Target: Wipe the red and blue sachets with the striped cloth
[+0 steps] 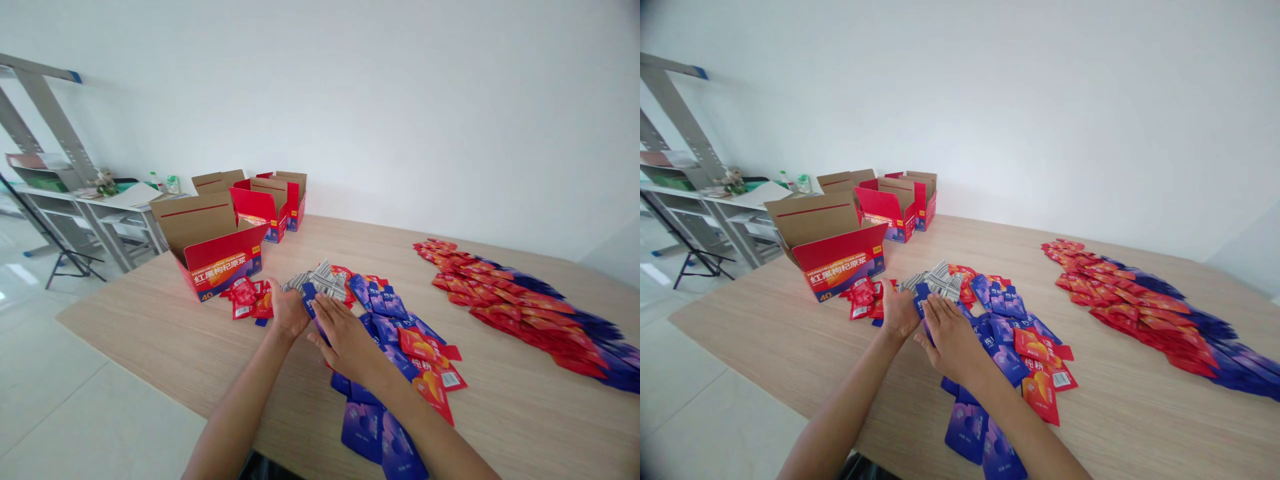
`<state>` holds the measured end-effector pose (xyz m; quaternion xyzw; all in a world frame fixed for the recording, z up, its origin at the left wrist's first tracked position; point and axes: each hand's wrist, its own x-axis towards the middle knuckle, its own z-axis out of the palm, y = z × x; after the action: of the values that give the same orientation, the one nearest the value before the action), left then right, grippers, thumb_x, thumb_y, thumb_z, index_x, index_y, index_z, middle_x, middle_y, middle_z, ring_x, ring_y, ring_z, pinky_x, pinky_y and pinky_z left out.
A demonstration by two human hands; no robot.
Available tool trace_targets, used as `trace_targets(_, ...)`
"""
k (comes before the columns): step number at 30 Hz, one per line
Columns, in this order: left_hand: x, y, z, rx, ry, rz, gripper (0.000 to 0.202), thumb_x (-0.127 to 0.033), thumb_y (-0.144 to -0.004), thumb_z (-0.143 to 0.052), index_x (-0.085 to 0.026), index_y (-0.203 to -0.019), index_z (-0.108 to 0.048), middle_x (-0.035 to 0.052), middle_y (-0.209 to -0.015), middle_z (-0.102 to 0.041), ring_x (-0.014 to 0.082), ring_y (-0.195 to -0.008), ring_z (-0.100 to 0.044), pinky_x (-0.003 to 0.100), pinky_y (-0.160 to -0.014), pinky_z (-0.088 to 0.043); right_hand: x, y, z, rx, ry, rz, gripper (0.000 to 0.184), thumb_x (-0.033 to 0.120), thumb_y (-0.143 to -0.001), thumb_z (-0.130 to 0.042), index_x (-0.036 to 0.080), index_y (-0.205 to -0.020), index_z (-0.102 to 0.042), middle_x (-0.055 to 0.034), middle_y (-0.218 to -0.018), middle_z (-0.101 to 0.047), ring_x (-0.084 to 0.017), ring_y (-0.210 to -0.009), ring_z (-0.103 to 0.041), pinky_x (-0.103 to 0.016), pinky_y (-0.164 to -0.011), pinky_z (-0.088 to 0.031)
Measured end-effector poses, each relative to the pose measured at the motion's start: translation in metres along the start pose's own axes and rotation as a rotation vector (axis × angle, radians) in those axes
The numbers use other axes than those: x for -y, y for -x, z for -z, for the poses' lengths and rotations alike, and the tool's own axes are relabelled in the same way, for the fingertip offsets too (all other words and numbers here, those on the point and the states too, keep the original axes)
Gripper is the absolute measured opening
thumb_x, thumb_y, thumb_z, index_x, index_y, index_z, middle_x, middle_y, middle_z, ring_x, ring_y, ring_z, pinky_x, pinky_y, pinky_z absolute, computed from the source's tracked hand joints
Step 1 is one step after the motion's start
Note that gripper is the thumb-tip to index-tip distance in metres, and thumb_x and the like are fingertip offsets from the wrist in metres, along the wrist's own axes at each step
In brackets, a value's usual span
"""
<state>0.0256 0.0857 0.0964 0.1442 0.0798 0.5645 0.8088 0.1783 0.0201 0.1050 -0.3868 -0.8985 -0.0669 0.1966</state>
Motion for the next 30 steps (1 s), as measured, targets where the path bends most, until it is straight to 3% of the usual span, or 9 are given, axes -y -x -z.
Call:
trace_targets(5,0.012,0.006,-0.007,0.043,-0.038,0.074,0.092,-0.085,-0.085,-0.028,-0.01,-0.119,-0.069,0.0181,-0.113,-0.074,0.0339,-0.119,-0.064,0.046,-0.107,-0.045,0.001,0.001,0.007,-0.001,-0.002,-0.041,0.053,0.019,-0.091,-0.059,0.004,-0.141,-0.052,-0.0242,-0.15,-0.05,-0.032,-0.142,-0.046,-0.051,-0.119,-0.038)
trace_targets(10,0.029,0.011,-0.011,0.001,-0.097,0.135,0.092,-0.086,-0.085,-0.023,-0.013,-0.119,-0.069,0.017,-0.11,-0.075,0.0336,-0.115,-0.066,0.048,-0.104,-0.048,-0.008,0.005,0.008,-0.014,-0.014,-0.018,0.07,0.018,-0.078,-0.069,0.003,-0.142,-0.045,-0.0287,-0.158,-0.035,-0.035,-0.151,-0.029,-0.058,-0.123,-0.026)
trace_targets(16,0.042,0.014,-0.013,0.037,-0.13,0.227,0.096,-0.084,-0.086,-0.015,-0.013,-0.12,-0.069,0.0189,-0.115,-0.073,0.0337,-0.122,-0.062,0.049,-0.107,-0.046,-0.016,0.006,0.011,0.025,-0.008,-0.059,0.088,0.022,-0.073,-0.073,0.003,-0.151,-0.036,-0.0272,-0.159,-0.035,-0.035,-0.151,-0.03,-0.057,-0.124,-0.025)
trace_targets(22,0.031,0.011,-0.013,-0.001,-0.084,0.139,0.092,-0.088,-0.084,-0.019,-0.015,-0.105,-0.073,0.0168,-0.108,-0.075,0.0339,-0.119,-0.064,0.049,-0.107,-0.045,-0.01,0.007,0.015,0.078,0.003,-0.028,0.075,0.019,-0.08,-0.065,0.007,-0.151,-0.041,-0.0226,-0.157,-0.041,-0.032,-0.149,-0.035,-0.053,-0.124,-0.027)
trace_targets(27,0.012,0.002,-0.001,-0.018,-0.026,0.062,0.08,-0.083,-0.087,-0.028,-0.018,-0.088,-0.074,0.0104,-0.079,-0.076,0.0284,-0.095,-0.071,0.043,-0.101,-0.049,-0.013,0.01,0.03,0.184,-0.133,0.014,0.056,0.019,-0.09,-0.055,0.011,-0.145,-0.052,-0.016,-0.152,-0.05,-0.025,-0.141,-0.048,-0.043,-0.119,-0.038)
trace_targets(30,0.012,0.002,-0.001,0.003,-0.038,0.048,0.085,-0.083,-0.087,-0.026,-0.015,-0.101,-0.075,0.0129,-0.09,-0.077,0.0293,-0.102,-0.071,0.044,-0.102,-0.048,-0.023,0.009,0.035,0.098,-0.3,-0.075,0.049,0.019,-0.097,-0.044,0.019,-0.146,-0.053,-0.0094,-0.144,-0.06,-0.021,-0.132,-0.058,-0.039,-0.112,-0.046)
